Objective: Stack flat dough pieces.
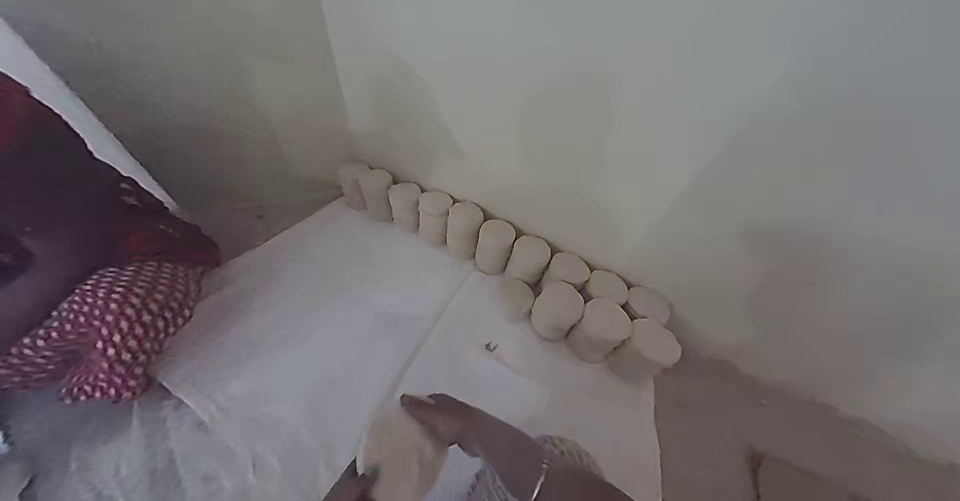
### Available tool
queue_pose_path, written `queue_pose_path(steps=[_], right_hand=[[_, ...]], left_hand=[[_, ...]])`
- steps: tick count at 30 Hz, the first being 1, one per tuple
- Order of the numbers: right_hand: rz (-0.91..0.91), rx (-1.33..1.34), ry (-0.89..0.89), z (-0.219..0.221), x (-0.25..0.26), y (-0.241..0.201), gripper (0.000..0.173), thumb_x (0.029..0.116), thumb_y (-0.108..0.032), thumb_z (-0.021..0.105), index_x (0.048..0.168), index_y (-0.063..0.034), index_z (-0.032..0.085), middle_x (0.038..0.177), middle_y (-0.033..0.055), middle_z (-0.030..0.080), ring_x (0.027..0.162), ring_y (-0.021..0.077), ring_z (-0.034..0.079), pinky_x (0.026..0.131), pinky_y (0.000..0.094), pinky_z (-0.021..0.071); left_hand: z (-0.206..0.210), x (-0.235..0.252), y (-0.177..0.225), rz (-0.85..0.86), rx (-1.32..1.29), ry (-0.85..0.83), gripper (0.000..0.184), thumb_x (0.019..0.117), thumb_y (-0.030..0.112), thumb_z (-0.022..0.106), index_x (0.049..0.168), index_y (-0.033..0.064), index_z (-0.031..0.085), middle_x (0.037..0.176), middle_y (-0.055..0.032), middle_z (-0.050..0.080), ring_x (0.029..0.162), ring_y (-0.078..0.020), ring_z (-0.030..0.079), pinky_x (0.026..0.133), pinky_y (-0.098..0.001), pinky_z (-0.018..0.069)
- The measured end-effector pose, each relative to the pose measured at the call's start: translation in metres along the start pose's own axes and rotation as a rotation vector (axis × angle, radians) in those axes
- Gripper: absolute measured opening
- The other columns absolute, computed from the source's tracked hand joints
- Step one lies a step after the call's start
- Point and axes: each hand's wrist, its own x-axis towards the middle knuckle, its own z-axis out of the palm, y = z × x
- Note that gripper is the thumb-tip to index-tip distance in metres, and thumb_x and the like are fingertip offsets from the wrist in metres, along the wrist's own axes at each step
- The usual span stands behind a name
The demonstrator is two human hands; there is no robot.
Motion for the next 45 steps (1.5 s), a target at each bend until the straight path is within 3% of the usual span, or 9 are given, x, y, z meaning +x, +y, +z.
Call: queue_pose_path(steps=[4,11,16,20,26,30,34,40,45], right_hand=[[0.013,0.185,0.090,-0.073,0.025,0.001,0.064,0.1093,-0.050,0.036,0.137,0.0038,0.054,0.130,0.0233,0.060,0.116,0.0304,0.061,0.098,0.0482,0.0498],[-0.150,0.608,0.575,-0.170,0.045,-0.001,0.055,0.1103,-0.043,0.039,0.133,0.0035,0.057,0.119,0.0207,0.065,0.104,0.0255,0.065,0.089,0.0428,0.0542],[-0.261,0.901,0.910,-0.213,0.071,-0.003,0.052,0.1108,-0.039,0.039,0.139,0.0023,0.051,0.130,0.0217,0.059,0.114,0.0271,0.061,0.094,0.0442,0.0523],[-0.306,1.139,0.989,-0.226,0.092,-0.004,0.046,0.1112,-0.034,0.039,0.145,-0.0035,0.044,0.134,0.0173,0.055,0.117,0.0232,0.058,0.096,0.0397,0.0505],[-0.391,1.260,1.091,-0.226,0.106,-0.001,0.045,0.1120,-0.026,0.035,0.153,-0.0055,0.035,0.145,0.0159,0.047,0.127,0.0203,0.052,0.105,0.0360,0.0457],[-0.409,1.324,1.157,-0.223,0.115,0.002,0.043,0.1127,-0.027,0.031,0.149,-0.0040,0.037,0.137,0.0132,0.051,0.123,0.0159,0.055,0.103,0.0306,0.0472],[-0.246,1.240,1.203,-0.217,0.109,-0.002,0.049,0.1125,-0.030,0.033,0.153,-0.0021,0.035,0.152,0.0169,0.042,0.136,0.0228,0.047,0.112,0.0392,0.0394],[-0.135,1.251,1.220,-0.209,0.106,-0.004,0.050,0.1113,-0.031,0.039,0.154,-0.0042,0.036,0.156,0.0174,0.038,0.141,0.0288,0.043,0.113,0.0479,0.0387],[-0.158,1.328,1.181,-0.208,0.105,0.004,0.048,0.1096,-0.030,0.045,0.149,-0.0032,0.041,0.147,0.0168,0.048,0.128,0.0256,0.054,0.103,0.0404,0.0484]], left_hand=[[0.044,0.075,0.011,-0.090,0.120,0.013,0.039,0.1060,0.012,0.036,0.142,-0.0027,0.040,0.122,-0.0157,0.062,0.107,-0.0219,0.064,0.092,-0.0417,0.0549],[0.153,0.224,0.052,-0.173,0.424,-0.219,0.039,0.1095,0.017,0.039,0.143,-0.0029,0.043,0.128,-0.0173,0.059,0.111,-0.0216,0.062,0.094,-0.0383,0.0523],[0.228,0.314,0.061,-0.209,0.665,-0.432,0.041,0.1110,0.021,0.036,0.144,-0.0019,0.044,0.137,-0.0195,0.054,0.121,-0.0242,0.057,0.101,-0.0409,0.0480],[0.258,0.363,0.055,-0.191,0.812,-0.514,0.040,0.1114,0.022,0.035,0.139,-0.0031,0.049,0.128,-0.0189,0.058,0.112,-0.0212,0.059,0.096,-0.0379,0.0499],[0.272,0.395,0.049,-0.193,0.842,-0.655,0.039,0.1108,0.021,0.034,0.135,-0.0026,0.052,0.116,-0.0128,0.062,0.102,-0.0131,0.062,0.092,-0.0314,0.0515],[0.283,0.396,0.045,-0.131,1.013,-0.690,0.042,0.1127,0.023,0.030,0.131,-0.0046,0.056,0.117,-0.0177,0.061,0.104,-0.0161,0.059,0.095,-0.0341,0.0485],[0.288,0.398,0.037,-0.108,1.081,-0.675,0.043,0.1129,0.024,0.030,0.127,-0.0042,0.059,0.113,-0.0177,0.062,0.099,-0.0177,0.059,0.091,-0.0355,0.0484],[0.289,0.393,0.021,-0.007,1.151,-0.572,0.041,0.1115,0.025,0.038,0.117,-0.0048,0.066,0.106,-0.0190,0.065,0.098,-0.0236,0.062,0.092,-0.0420,0.0485],[0.295,0.387,0.021,0.101,1.173,-0.543,0.035,0.1094,0.022,0.045,0.103,-0.0035,0.069,0.090,-0.0130,0.063,0.084,-0.0191,0.059,0.081,-0.0384,0.0472]])
